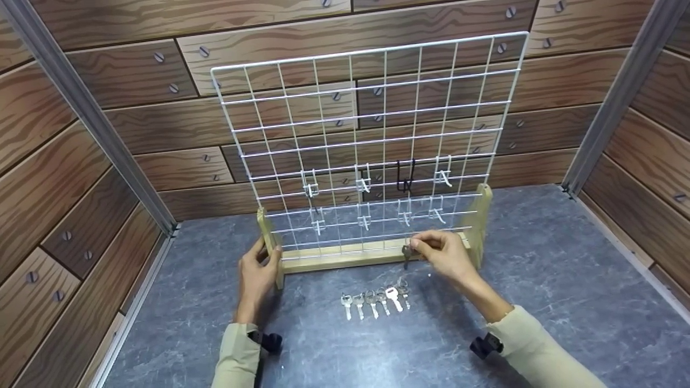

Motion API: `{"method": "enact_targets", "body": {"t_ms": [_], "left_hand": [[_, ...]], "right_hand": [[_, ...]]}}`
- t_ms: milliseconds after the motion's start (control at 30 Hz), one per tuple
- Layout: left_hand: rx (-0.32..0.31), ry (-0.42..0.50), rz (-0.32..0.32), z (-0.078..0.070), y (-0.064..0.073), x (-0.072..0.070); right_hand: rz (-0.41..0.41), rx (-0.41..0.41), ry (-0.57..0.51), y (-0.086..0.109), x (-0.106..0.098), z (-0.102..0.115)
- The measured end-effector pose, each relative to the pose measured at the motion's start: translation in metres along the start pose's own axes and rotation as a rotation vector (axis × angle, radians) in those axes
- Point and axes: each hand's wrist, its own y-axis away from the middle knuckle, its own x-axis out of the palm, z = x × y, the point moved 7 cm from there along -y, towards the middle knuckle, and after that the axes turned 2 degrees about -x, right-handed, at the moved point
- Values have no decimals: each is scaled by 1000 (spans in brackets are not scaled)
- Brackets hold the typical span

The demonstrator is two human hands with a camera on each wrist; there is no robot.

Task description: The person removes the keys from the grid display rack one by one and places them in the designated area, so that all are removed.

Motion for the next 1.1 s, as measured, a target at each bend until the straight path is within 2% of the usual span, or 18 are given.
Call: {"method": "enact_targets", "body": {"t_ms": [500, 900, 1100], "left_hand": [[-28, -32, 16, 0, 0, 1], [-39, -49, 11, -1, 0, 1], [-33, -43, 4, 1, 1, 0]], "right_hand": [[214, 79, 12, -7, 1, -31], [268, 187, 6, -5, 3, -57], [297, 205, 18, -3, 9, -66]]}}
